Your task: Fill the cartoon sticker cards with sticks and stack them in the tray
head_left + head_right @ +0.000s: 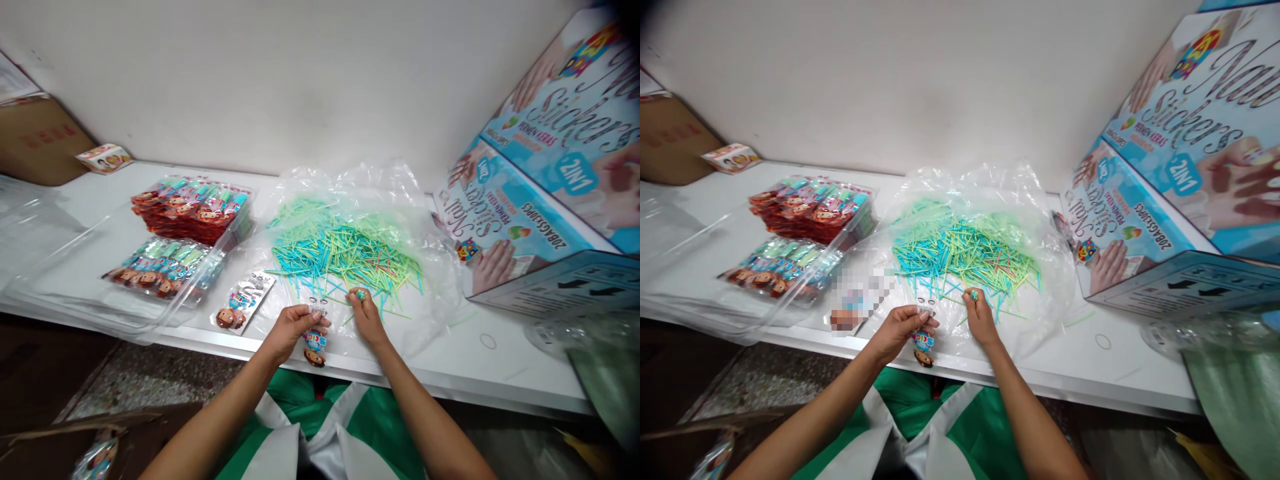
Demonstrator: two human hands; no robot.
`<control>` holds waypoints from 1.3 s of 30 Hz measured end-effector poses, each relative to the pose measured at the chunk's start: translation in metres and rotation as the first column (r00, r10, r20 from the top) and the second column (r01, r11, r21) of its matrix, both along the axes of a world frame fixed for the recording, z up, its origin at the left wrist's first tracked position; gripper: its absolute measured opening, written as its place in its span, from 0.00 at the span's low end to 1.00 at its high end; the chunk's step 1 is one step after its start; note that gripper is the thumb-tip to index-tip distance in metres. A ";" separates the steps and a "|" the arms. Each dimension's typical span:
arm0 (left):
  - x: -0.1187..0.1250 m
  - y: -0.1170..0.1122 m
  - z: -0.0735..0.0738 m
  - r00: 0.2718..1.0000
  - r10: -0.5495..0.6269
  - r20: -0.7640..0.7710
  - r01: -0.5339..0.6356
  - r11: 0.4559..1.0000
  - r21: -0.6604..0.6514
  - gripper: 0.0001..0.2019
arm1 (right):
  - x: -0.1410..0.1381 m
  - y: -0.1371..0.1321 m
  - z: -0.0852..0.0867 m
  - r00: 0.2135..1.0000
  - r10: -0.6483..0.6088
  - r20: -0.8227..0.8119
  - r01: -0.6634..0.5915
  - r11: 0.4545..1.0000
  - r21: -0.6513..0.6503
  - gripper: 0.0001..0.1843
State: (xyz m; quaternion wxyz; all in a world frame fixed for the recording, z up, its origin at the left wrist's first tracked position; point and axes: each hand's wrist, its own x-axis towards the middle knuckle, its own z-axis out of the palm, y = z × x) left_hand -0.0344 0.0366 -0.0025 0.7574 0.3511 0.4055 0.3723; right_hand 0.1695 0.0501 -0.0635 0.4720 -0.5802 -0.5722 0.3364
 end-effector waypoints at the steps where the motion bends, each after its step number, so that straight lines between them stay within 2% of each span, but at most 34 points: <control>1: 0.000 0.000 0.000 1.000 -0.002 -0.004 0.002 1.000 0.001 0.14 | 0.000 0.000 0.000 1.000 0.003 0.010 -0.003 1.000 0.000 0.12; 8: -0.002 -0.002 -0.001 1.000 -0.002 -0.014 0.002 1.000 0.017 0.15 | -0.001 -0.001 0.001 0.999 -0.006 0.038 0.006 1.000 -0.004 0.14; 14: -0.003 0.000 0.006 0.999 -0.005 -0.051 0.007 0.999 0.045 0.13 | -0.004 -0.004 0.024 0.988 -0.007 0.153 0.006 1.000 0.010 0.13; 16: 0.001 0.001 0.009 0.996 0.002 -0.085 0.002 0.999 0.050 0.13 | -0.005 -0.006 0.037 0.983 0.034 0.181 -0.035 0.999 -0.002 0.13; 19: 0.007 0.003 0.011 0.993 0.015 -0.119 -0.008 0.999 0.052 0.14 | -0.006 -0.008 0.054 0.944 0.208 0.256 -0.198 0.978 -0.066 0.13; 22: 0.009 0.006 0.012 0.980 0.084 -0.179 -0.073 0.995 0.068 0.14 | -0.004 -0.008 0.068 0.808 0.329 0.489 -0.309 0.943 -0.124 0.11; 24: 0.010 0.008 0.014 0.937 0.201 -0.286 -0.157 0.973 0.168 0.13 | -0.002 -0.008 0.074 0.647 0.314 0.695 -0.315 0.940 -0.131 0.10; 25: 0.010 0.009 0.016 0.895 0.275 -0.350 -0.191 0.948 0.256 0.13 | -0.002 -0.008 0.076 0.557 0.289 0.779 -0.310 0.942 -0.127 0.10; 27: 0.013 0.011 0.021 0.784 0.428 -0.450 -0.205 0.863 0.462 0.12 | -0.005 -0.008 0.080 0.404 0.237 0.884 -0.303 0.946 -0.115 0.08; 29: 0.020 0.012 0.026 0.693 0.523 -0.496 -0.145 0.775 0.615 0.11 | -0.011 -0.008 0.084 0.322 0.204 0.924 -0.312 0.945 -0.100 0.07; 31: 0.029 0.013 0.028 0.652 0.545 -0.528 -0.054 0.728 0.684 0.12 | -0.019 -0.010 0.088 0.296 0.196 0.935 -0.334 0.938 -0.091 0.06; 33: 0.038 0.013 0.027 0.641 0.525 -0.560 0.009 0.724 0.689 0.12 | -0.026 -0.011 0.092 0.307 0.206 0.929 -0.347 0.933 -0.092 0.07; 35: 0.041 0.013 0.025 0.656 0.501 -0.564 0.009 0.742 0.670 0.12 | -0.027 -0.013 0.094 0.380 0.237 0.894 -0.337 0.936 -0.105 0.07; 37: 0.040 0.014 0.023 0.716 0.460 -0.526 -0.055 0.788 0.613 0.12 | -0.023 -0.014 0.095 0.559 0.326 0.762 -0.333 0.930 -0.154 0.07; 39: 0.035 0.017 0.022 0.821 0.377 -0.428 -0.155 0.870 0.468 0.13 | -0.016 -0.013 0.095 0.792 0.432 0.432 -0.369 0.902 -0.226 0.11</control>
